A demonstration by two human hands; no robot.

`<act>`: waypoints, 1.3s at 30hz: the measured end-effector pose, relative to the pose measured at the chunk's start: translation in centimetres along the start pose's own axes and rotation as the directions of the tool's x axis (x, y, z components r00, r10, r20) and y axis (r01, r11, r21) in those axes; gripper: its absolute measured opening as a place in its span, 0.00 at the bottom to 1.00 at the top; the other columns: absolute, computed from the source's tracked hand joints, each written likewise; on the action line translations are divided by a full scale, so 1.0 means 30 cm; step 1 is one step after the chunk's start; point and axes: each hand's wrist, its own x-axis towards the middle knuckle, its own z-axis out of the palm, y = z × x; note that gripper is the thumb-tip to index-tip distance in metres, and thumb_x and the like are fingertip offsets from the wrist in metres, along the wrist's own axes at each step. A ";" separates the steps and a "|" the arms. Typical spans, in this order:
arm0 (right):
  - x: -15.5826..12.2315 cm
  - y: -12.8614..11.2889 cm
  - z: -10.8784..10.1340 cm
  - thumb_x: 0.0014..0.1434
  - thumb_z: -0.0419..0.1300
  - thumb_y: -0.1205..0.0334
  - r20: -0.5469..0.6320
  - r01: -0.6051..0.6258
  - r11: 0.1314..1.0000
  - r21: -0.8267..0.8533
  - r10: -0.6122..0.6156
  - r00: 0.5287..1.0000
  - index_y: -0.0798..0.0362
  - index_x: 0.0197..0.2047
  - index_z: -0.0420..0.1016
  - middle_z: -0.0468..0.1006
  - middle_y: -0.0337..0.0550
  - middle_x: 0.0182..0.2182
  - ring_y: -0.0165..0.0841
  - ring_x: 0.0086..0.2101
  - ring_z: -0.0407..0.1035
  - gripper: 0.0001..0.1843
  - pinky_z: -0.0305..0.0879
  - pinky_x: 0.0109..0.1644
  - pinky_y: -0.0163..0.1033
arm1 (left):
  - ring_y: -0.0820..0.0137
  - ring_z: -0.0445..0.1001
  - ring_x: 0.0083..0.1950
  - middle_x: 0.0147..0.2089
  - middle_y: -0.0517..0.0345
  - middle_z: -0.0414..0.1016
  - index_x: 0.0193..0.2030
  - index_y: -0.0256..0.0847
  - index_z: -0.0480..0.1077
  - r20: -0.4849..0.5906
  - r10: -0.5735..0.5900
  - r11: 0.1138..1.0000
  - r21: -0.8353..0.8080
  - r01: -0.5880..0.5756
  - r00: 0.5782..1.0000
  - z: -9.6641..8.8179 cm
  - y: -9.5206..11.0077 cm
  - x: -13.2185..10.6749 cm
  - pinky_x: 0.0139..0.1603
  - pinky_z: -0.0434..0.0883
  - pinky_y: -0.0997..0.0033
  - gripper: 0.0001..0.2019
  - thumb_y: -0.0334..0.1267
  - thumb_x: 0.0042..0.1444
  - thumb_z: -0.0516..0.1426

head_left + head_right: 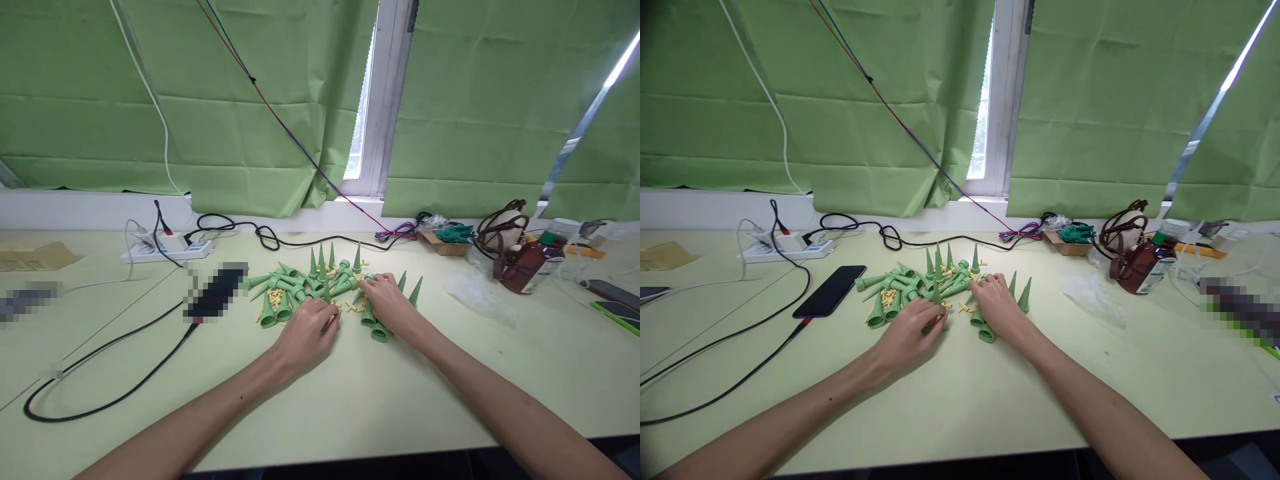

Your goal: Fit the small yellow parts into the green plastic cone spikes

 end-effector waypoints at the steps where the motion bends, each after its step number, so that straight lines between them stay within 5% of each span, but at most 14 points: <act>1: -0.001 -0.002 -0.001 0.46 0.50 0.88 0.007 0.000 1.000 0.006 0.000 1.000 0.56 0.42 0.71 0.77 0.48 0.31 0.42 0.40 0.67 0.25 0.50 0.48 0.43 | 0.66 0.69 0.34 0.30 0.56 0.73 0.34 0.39 0.70 0.004 -0.001 1.000 0.002 0.001 1.000 0.001 0.001 0.000 0.41 0.66 0.64 0.10 0.31 0.63 0.49; 10: -0.014 -0.034 -0.031 0.68 0.49 0.70 -0.050 0.050 0.989 0.138 -0.043 0.998 0.55 0.36 0.70 0.74 0.44 0.28 0.37 0.35 0.66 0.11 0.54 0.46 0.40 | 0.68 0.66 0.33 0.30 0.57 0.72 0.33 0.39 0.69 0.000 0.025 1.000 -0.014 -0.025 1.000 0.010 -0.001 -0.002 0.41 0.64 0.66 0.09 0.30 0.63 0.50; 21: -0.028 -0.049 -0.040 0.66 0.52 0.66 -0.025 0.086 0.975 0.205 -0.083 0.996 0.54 0.39 0.71 0.76 0.45 0.30 0.38 0.36 0.68 0.07 0.57 0.47 0.43 | 0.69 0.66 0.32 0.28 0.58 0.71 0.33 0.38 0.69 -0.011 0.051 0.999 -0.015 -0.052 0.999 0.018 -0.005 -0.006 0.40 0.64 0.66 0.10 0.31 0.63 0.50; 29: -0.004 -0.041 -0.013 0.61 0.48 0.76 -0.154 -0.017 0.984 0.175 0.044 0.987 0.62 0.59 0.62 0.75 0.52 0.38 0.42 0.43 0.67 0.22 0.57 0.55 0.46 | 0.71 0.67 0.31 0.29 0.57 0.69 0.32 0.37 0.69 0.044 0.153 0.986 -0.066 -0.150 0.987 0.016 0.008 -0.010 0.34 0.63 0.70 0.12 0.33 0.65 0.49; 39: 0.058 -0.029 0.014 0.55 0.48 0.79 -0.013 -0.127 0.986 0.104 0.129 0.992 0.68 0.65 0.57 0.74 0.52 0.36 0.41 0.39 0.66 0.32 0.60 0.51 0.43 | 0.73 0.60 0.28 0.25 0.60 0.63 0.27 0.38 0.61 0.095 0.219 0.973 -0.097 -0.209 0.971 0.022 0.021 -0.016 0.31 0.59 0.70 0.14 0.33 0.66 0.48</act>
